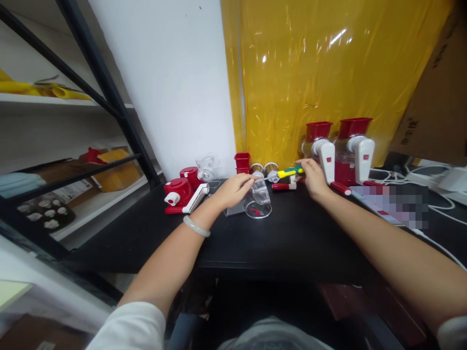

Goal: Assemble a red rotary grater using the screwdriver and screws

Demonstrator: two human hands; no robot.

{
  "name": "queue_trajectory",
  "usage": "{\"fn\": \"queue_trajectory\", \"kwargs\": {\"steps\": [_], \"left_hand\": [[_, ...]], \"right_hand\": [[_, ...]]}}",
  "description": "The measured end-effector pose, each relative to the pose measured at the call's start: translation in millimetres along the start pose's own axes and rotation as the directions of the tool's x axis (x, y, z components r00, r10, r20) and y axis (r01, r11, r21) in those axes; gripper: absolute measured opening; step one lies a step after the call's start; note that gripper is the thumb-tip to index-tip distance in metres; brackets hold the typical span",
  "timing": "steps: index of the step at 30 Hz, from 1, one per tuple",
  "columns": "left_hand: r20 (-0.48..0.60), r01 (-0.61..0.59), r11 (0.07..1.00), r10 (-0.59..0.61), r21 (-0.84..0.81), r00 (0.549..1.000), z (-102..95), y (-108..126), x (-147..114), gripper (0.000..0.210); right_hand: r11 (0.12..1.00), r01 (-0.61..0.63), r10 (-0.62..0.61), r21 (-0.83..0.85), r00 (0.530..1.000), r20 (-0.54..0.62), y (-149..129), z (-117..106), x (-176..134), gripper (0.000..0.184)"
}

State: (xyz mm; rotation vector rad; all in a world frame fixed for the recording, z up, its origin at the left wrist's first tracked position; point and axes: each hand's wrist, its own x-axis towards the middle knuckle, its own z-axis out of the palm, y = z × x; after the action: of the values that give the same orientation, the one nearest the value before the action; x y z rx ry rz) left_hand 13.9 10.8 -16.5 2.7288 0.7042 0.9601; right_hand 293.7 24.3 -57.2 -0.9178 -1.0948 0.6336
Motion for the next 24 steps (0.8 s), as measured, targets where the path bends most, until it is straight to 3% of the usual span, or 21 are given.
{"fn": "queue_trajectory", "kwargs": {"steps": [7,14,21,24], "left_hand": [[-0.008,0.003,1.000,-0.003,0.011,1.000,0.0,-0.1,0.0,0.036],[-0.011,0.026,1.000,-0.026,0.002,1.000,-0.4,1.8,0.0,0.036],[-0.016,0.047,0.999,-0.047,0.006,0.999,-0.4,1.4,0.3,0.035],[-0.029,0.053,0.998,-0.053,0.016,0.998,-0.6,1.5,-0.1,0.035]], "right_hand": [[0.992,0.047,-0.045,-0.119,0.999,0.016,2.3,-2.2,1.1,0.042],[0.998,-0.042,0.041,0.039,0.999,0.021,-2.6,-0.2,-1.6,0.015],[0.998,-0.065,0.065,-0.012,0.998,-0.001,-4.8,2.5,-0.8,0.015],[0.999,-0.046,0.046,-0.006,0.999,0.010,0.2,1.3,1.3,0.024]]}}
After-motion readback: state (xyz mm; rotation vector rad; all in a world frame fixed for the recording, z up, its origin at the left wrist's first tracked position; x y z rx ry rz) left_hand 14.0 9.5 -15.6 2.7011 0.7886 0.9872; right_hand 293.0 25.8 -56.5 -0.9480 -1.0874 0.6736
